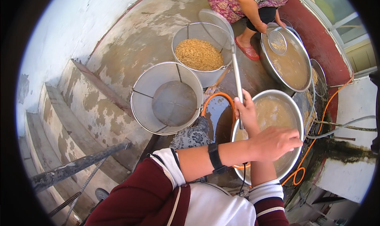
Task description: The person uses a metal strainer to scoop grains from a large basin of water and transfers them into a metal bucket. They repeatedly stir the grains in the water and scoop them out, while another person works nearby with a separate basin.
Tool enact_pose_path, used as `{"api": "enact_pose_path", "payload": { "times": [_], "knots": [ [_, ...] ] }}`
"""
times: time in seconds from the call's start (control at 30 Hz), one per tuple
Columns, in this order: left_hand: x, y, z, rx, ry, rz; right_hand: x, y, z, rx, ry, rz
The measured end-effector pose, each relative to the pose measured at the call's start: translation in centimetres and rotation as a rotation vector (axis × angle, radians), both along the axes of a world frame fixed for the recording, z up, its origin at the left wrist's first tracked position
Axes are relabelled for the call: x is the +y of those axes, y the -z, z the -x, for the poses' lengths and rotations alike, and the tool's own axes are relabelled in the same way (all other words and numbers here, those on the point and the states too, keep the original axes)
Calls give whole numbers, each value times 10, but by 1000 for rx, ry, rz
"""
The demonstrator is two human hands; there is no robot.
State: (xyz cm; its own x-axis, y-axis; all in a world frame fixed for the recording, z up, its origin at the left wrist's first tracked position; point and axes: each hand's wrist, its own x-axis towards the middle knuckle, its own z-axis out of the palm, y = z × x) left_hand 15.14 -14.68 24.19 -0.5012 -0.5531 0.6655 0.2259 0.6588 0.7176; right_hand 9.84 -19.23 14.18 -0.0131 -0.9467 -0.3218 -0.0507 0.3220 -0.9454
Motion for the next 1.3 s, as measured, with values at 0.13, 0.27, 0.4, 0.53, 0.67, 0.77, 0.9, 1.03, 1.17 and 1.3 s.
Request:
{"api": "enact_pose_path", "payload": {
  "times": [0.13, 0.27, 0.4, 0.53, 0.67, 0.77, 0.9, 1.03, 1.17, 1.3],
  "knots": [
    [4, 0, 7, -18, -22, 40, 70, 2, 42, -262, 189, -14],
    [7, 0, 11, -121, 13, 53, 174, 40, 93, -50, 454, -245],
    [0, 2, 12, -289, -27, 95, 305, 83, 145, -100, 780, -537],
    [-15, 2, 11, -289, -162, -145, 360, 138, 188, -256, 1167, -637],
    [-14, 0, 33, -354, -171, -192, 315, 191, 187, -446, 1037, -574],
    [-6, 2, 56, -442, -126, -159, 328, 186, 166, -291, 758, -542],
    [1, 7, 72, -527, -87, -159, 423, 137, 182, -173, 824, -817],
    [22, 17, 80, -642, 35, -85, 393, 149, 237, -61, 869, -663],
    [26, 21, 90, -817, 51, 19, 318, 186, 215, -323, 787, -556],
    [26, 21, 98, -830, 61, 42, 399, 146, 184, -254, 718, -722]
  ]
}}
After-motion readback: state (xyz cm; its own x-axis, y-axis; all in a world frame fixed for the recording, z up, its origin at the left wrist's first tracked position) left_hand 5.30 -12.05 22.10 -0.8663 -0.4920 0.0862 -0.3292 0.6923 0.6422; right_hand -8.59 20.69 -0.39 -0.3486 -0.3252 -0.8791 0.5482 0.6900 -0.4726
